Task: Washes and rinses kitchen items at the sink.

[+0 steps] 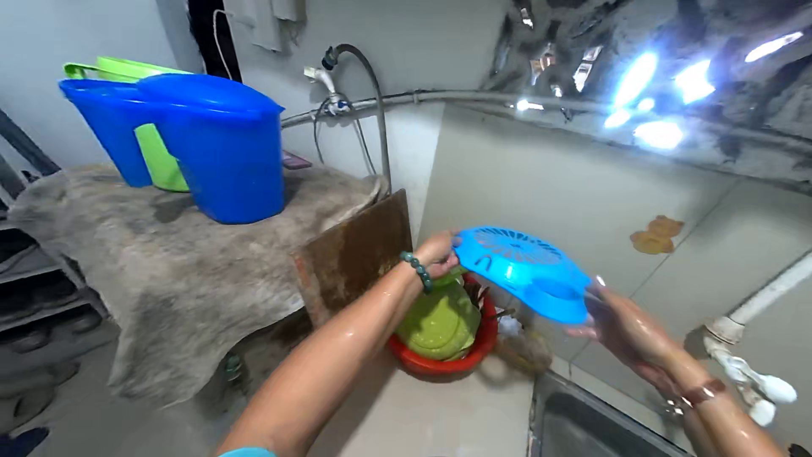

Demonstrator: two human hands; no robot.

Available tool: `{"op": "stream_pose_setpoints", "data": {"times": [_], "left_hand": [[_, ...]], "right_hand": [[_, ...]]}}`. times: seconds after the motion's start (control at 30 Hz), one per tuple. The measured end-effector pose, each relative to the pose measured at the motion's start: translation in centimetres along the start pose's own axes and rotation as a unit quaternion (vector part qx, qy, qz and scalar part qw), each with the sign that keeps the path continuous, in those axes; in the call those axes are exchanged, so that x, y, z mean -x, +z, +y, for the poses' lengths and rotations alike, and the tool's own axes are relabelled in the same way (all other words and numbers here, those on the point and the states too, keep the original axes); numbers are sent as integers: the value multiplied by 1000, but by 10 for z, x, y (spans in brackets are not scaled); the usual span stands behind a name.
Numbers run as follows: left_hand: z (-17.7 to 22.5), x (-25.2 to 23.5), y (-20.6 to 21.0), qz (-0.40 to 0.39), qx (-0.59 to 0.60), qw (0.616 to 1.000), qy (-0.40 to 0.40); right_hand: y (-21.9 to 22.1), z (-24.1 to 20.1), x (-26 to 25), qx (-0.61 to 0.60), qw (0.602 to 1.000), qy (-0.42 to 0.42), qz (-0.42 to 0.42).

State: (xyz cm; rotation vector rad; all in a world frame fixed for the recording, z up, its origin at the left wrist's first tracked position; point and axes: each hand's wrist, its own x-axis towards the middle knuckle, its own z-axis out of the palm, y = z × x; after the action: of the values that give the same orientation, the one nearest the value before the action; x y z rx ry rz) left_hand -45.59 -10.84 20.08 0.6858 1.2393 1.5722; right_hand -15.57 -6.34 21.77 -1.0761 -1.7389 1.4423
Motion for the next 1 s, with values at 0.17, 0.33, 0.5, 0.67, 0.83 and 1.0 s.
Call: {"op": "stream_pose_setpoints", "data": {"times": [0.17, 0.33, 0.5, 0.67, 0.83, 1.0], "left_hand": [[3, -10, -92, 58, -82, 995, -23], [-42, -37, -153, 118, -71, 987, -86], [-72, -51, -168, 145, -103, 975, -136], [-90, -67, -176, 139, -188, 962, -140], [-101, -76, -174, 100, -284, 942, -147], [-101, -90, -177, 6, -477, 868, -137]], "right_hand": [[100, -39, -58, -40, 998, -46, -9], [172, -47, -112, -55, 996, 54, 40], [204, -33, -133, 68, 990, 108, 54], [201, -16, -149, 231, 968, 91, 38], [194, 3, -161, 339, 936, 89, 35], [191, 13, -157, 364, 923, 116, 42]]}}
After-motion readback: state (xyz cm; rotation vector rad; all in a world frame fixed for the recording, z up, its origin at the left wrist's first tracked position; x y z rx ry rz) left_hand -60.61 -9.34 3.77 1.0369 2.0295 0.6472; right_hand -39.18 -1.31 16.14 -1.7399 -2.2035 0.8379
